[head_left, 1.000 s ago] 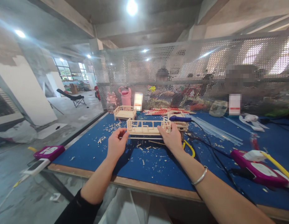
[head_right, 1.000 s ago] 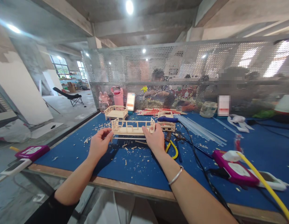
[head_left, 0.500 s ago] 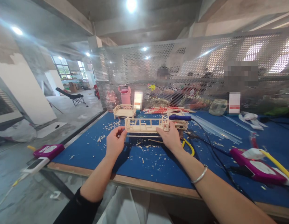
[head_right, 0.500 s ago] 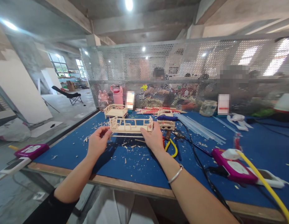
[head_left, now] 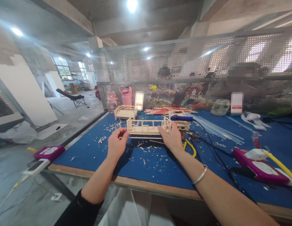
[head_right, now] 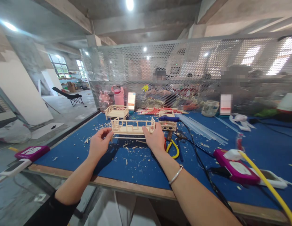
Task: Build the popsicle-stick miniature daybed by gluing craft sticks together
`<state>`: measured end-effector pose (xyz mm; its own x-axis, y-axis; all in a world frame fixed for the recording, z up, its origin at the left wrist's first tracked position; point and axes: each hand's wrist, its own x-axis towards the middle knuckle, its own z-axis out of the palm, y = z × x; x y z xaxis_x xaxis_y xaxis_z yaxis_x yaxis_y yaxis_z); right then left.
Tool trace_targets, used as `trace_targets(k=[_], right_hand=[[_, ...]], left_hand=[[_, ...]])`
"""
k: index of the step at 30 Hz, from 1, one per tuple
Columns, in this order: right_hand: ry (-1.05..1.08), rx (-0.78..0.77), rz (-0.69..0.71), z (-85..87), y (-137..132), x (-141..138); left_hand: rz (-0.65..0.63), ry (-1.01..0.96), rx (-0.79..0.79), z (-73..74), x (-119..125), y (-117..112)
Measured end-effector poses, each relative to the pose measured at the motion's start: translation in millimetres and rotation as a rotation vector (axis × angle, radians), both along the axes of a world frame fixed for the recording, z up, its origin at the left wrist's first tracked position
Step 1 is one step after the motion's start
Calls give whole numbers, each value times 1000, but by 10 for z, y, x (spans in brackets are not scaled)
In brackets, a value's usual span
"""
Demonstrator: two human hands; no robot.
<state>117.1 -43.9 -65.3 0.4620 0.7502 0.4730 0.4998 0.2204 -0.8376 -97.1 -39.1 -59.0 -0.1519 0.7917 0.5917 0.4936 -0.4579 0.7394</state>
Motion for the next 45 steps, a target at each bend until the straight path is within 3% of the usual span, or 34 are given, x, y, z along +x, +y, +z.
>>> trace_targets(k=[40, 45], right_hand=[[1, -51, -2, 34, -44, 2], [74, 3, 186, 21, -44, 43]], left_hand=[[-5, 20, -10, 9, 8, -10], [17, 12, -7, -17, -19, 26]])
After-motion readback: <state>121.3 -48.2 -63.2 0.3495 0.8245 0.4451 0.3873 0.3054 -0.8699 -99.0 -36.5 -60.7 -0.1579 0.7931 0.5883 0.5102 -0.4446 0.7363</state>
